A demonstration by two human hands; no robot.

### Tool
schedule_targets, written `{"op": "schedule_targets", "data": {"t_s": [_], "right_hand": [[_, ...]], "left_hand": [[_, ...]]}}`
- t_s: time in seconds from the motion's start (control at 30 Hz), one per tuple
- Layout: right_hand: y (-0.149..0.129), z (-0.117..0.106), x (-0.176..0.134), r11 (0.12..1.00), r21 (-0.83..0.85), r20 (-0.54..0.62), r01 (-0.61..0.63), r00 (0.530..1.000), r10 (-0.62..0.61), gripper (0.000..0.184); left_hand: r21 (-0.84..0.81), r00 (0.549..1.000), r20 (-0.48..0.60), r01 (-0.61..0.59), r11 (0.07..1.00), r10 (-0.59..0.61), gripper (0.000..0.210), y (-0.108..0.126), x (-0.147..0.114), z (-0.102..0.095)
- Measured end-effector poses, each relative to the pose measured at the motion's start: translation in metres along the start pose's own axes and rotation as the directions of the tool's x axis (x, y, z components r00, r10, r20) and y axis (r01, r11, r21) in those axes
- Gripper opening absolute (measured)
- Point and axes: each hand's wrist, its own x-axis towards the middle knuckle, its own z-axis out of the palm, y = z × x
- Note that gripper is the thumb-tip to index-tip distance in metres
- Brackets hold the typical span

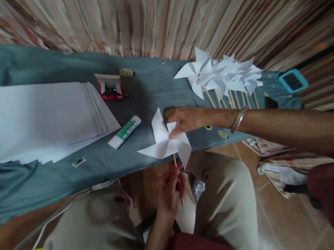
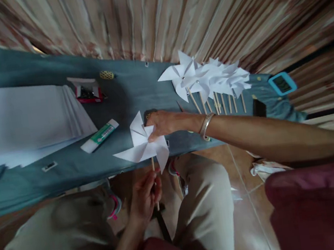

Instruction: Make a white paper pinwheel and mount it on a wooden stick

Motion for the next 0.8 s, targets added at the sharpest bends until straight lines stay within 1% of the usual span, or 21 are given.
{"op": "schedule_targets", "data": {"t_s": [0.07, 0.17, 0.23, 0.33, 0.43, 0.5, 0.7, 0.77, 0.8], "right_hand": [[-0.002, 0.003, -0.006, 0.999, -0.030, -0.051, 0.022, 0.998, -0.024, 0.019], [-0.007, 0.010, -0.020, 0.995, -0.074, -0.149, 0.074, 0.985, -0.085, 0.024], [-0.009, 0.016, -0.031, 0.988, -0.117, -0.229, 0.105, 0.965, -0.129, 0.027], [-0.011, 0.022, -0.047, 0.984, -0.138, -0.326, 0.115, 0.933, -0.155, 0.033], [-0.013, 0.025, -0.061, 0.983, -0.113, -0.431, 0.148, 0.884, -0.182, 0.051], [-0.015, 0.026, -0.068, 0.982, -0.078, -0.491, 0.173, 0.851, -0.188, 0.058], [-0.019, 0.027, -0.075, 0.965, 0.078, -0.641, 0.250, 0.754, -0.144, 0.064], [-0.019, 0.025, -0.077, 0.957, 0.103, -0.670, 0.271, 0.730, -0.135, 0.063], [-0.019, 0.025, -0.078, 0.953, 0.097, -0.689, 0.288, 0.710, -0.144, 0.063]], "left_hand": [[-0.004, 1.000, -0.012, -0.019, 1.000, 0.019, 0.045, 0.002, -0.004, 0.000], [0.067, 0.997, -0.020, -0.076, 0.995, 0.077, 0.046, 0.004, -0.013, -0.001], [0.091, 0.995, 0.001, -0.096, 0.991, 0.096, 0.049, 0.003, -0.018, -0.001], [0.097, 0.992, 0.014, -0.125, 0.987, 0.124, 0.052, 0.002, -0.022, 0.002], [0.115, 0.987, 0.031, -0.159, 0.981, 0.156, 0.053, 0.005, -0.025, 0.007], [0.128, 0.984, 0.042, -0.178, 0.976, 0.174, 0.053, 0.010, -0.027, 0.010], [0.153, 0.972, 0.059, -0.235, 0.960, 0.229, 0.050, 0.022, -0.033, 0.014], [0.160, 0.968, 0.060, -0.250, 0.955, 0.243, 0.050, 0.023, -0.035, 0.016], [0.163, 0.967, 0.061, -0.256, 0.953, 0.249, 0.050, 0.024, -0.035, 0.016]]}}
